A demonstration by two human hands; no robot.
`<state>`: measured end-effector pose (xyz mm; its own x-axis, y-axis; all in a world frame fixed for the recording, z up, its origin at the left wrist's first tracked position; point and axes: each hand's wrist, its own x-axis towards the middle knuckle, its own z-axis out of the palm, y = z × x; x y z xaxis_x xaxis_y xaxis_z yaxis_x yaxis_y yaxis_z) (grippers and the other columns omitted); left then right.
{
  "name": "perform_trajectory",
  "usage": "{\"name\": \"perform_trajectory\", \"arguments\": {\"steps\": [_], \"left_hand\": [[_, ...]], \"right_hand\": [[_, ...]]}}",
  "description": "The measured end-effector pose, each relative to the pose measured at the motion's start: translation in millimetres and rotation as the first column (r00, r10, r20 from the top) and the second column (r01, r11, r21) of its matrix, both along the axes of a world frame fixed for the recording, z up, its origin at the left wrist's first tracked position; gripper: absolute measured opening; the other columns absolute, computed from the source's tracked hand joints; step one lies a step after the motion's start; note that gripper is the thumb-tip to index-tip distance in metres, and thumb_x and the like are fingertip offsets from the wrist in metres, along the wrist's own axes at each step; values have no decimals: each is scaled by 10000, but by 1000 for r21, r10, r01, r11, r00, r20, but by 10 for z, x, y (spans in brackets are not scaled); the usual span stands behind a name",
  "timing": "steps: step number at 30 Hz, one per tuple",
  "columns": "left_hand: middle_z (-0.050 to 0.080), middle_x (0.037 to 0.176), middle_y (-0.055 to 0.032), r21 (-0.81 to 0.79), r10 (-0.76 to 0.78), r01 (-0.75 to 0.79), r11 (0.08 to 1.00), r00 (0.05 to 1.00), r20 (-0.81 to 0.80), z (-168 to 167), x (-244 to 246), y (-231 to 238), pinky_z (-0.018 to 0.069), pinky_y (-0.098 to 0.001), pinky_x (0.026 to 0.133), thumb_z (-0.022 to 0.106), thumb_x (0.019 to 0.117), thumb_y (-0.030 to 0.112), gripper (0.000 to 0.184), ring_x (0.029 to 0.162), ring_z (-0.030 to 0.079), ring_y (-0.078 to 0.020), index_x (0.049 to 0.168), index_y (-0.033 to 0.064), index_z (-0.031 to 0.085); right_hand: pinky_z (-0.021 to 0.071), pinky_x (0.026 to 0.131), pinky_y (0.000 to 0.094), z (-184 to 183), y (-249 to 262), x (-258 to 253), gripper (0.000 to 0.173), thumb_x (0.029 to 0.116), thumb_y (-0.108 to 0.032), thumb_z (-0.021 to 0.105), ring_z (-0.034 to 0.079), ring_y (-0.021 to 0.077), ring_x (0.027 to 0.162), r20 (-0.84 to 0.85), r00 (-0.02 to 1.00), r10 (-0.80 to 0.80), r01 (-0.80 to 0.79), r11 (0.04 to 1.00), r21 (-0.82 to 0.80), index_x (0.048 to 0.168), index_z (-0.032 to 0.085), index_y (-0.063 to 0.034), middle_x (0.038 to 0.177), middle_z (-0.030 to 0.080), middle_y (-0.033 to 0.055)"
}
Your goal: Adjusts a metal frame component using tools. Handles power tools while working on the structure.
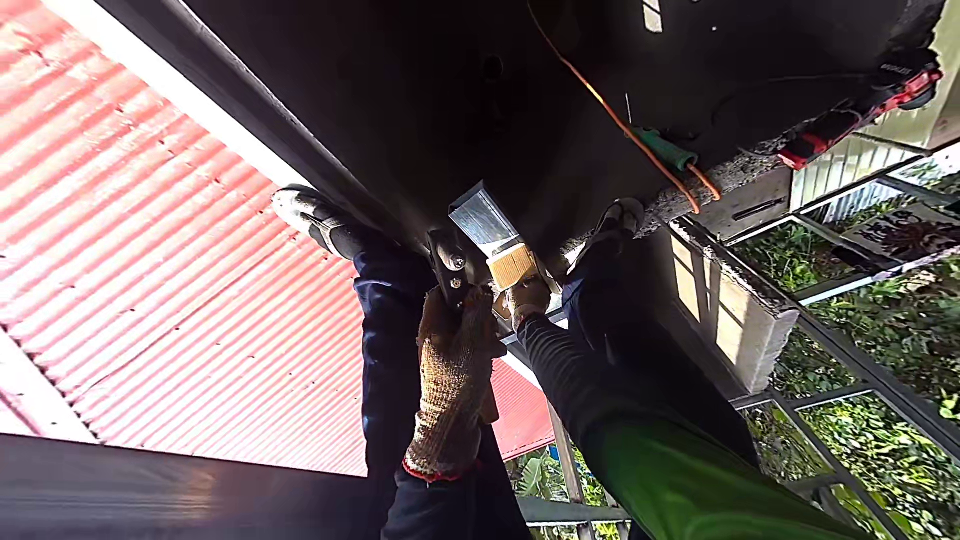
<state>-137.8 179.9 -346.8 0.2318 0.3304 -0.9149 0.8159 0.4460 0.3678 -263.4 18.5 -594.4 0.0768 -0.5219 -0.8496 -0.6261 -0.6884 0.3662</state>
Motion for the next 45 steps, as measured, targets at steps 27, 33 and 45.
{"name": "perform_trajectory", "arguments": {"steps": [27, 33, 45], "left_hand": [[559, 659, -75, -70, 14, -19, 997, 998, -66, -139, 14, 1, 557, -331, 481, 575, 1063, 240, 226, 493, 567, -176, 1164, 41, 540], [565, 655, -74, -114, -29, 23, 993, 998, -48, -94, -15, -40, 545, -316, 478, 594, 1055, 262, 218, 489, 565, -180, 1133, 62, 557], [605, 706, -64, -142, -141, 160, 977, 981, 131, 1000, 312, -91, 557, -344, 506, 581, 1040, 274, 287, 542, 602, -178, 1197, 35, 556]], "right_hand": [[462, 1082, 519, 526, -52, 412, 358, 970, -192, 680, 617, 348, 1230, 54, 984, -170, 162, 979, 120, 1265, 655, 9, 1250, 674, 230], [545, 948, 554, 534, -73, 176, 365, 932, -256, 719, 690, 338, 1052, 177, 942, -286, 282, 958, 46, 1200, 681, -10, 1101, 715, 207], [610, 722, 382, 2900, -331, 2104, 216, 1059, -113, 532, 681, 206, 769, 330, 757, -565, 264, 725, 636, 1211, 597, 26, 940, 682, 142]]}}
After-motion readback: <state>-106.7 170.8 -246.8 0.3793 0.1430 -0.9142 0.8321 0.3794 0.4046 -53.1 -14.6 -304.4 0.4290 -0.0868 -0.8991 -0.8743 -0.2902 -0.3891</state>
